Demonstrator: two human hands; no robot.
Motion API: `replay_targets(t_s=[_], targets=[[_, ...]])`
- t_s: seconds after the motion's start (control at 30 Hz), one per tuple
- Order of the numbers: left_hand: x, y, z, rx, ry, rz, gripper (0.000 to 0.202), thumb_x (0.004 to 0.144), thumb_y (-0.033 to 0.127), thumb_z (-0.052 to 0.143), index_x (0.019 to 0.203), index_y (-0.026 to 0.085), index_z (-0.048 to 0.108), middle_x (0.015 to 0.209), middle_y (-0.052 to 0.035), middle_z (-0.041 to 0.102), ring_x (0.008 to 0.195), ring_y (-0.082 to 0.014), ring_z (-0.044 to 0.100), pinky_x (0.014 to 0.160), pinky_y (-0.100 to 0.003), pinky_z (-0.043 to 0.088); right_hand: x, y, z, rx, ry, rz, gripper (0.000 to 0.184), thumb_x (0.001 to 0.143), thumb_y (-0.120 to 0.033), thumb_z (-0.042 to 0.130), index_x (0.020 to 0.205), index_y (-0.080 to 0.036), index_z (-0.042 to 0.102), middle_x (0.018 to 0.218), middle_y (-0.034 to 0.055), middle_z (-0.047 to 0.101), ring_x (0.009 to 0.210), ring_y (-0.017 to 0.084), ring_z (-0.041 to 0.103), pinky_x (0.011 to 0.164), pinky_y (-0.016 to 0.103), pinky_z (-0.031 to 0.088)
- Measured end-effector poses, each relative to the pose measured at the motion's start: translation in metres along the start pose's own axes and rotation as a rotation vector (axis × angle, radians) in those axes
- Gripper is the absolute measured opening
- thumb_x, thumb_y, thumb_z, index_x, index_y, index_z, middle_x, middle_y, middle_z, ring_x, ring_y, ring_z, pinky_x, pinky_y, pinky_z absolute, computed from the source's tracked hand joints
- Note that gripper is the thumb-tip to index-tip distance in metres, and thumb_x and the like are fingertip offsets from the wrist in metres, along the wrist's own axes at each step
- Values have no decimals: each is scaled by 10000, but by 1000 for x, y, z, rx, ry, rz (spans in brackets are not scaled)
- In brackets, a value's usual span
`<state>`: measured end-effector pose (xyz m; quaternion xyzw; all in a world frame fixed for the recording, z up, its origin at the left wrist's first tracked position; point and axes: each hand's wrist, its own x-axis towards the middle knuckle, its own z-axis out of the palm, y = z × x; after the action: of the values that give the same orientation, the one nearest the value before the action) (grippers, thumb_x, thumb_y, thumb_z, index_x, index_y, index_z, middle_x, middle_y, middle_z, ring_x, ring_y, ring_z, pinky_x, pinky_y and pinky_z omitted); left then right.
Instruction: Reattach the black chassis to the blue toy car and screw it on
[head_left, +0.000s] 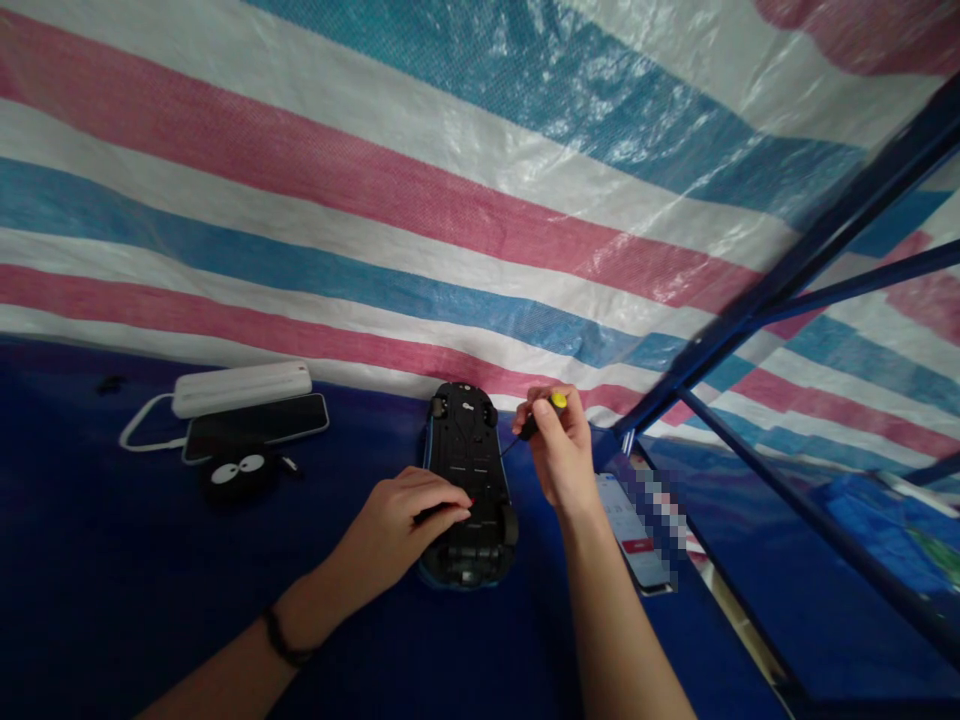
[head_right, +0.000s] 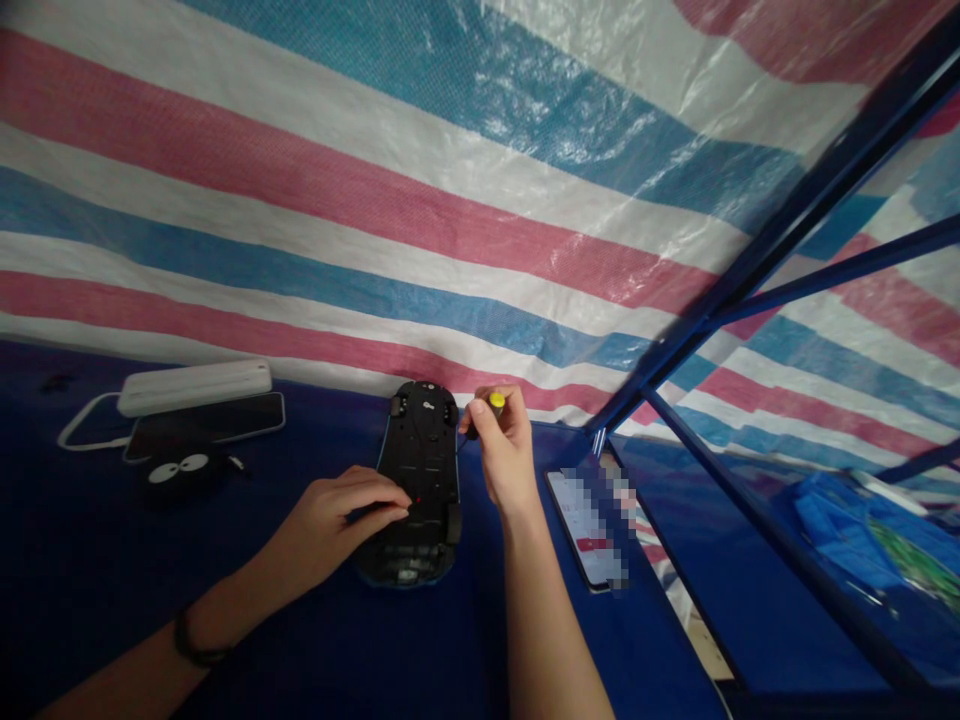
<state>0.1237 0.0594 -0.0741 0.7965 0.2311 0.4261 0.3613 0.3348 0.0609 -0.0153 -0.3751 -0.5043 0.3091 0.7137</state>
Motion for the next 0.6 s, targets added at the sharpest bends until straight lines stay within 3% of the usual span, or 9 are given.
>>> replay_targets(t_s=[0.1,0.23,0.3,0.37,0.5,0.6], targets=[[3,5,-3,-99,20,-130,113,884,307,735,820,269,820,848,-17,812,816,-225,747,826,-319,533,-1,2,-3,-153,88,-32,357,867,-404,791,835,-240,476,759,-62,526,625,123,509,618,272,414],[8,8,-10,-258,149,-368,194,826,403,713,744,248,796,787,-28,792,783,-247,724,750,-320,537,-5,-8,-9,-550,163,-124,361,921,-461,701,727,-208,532,659,-42,470,645,133,442,621,275,372],[9,7,-12,-338,244,-451,269,830,453,695,706,224,761,774,-39,775,799,-249,710,755,-318,536,-7,-14,-9,-583,271,-143,400,946,-495,658,698,-206,537,624,-39,446,615,133,421,581,273,350],[10,4,-12,-410,321,-485,330,833,496,693,689,201,727,747,-45,742,770,-228,674,737,-306,514,-11,-15,-5,-438,326,-118,420,933,-527,661,684,-209,545,601,-38,441,567,127,399,520,263,321],[9,1,-10,-531,375,-525,410,834,561,719,708,172,682,674,-14,621,647,-159,522,629,-274,409,-19,-2,8,-104,85,-9,377,854,-510,742,681,-207,599,573,-40,479,480,109,361,455,252,292],[9,1,-10,-603,362,-552,451,826,585,741,694,168,633,648,19,528,606,-126,439,600,-262,357,-23,11,10,-136,-45,18,304,874,-442,746,721,-201,644,646,-21,557,534,116,423,508,254,353]])
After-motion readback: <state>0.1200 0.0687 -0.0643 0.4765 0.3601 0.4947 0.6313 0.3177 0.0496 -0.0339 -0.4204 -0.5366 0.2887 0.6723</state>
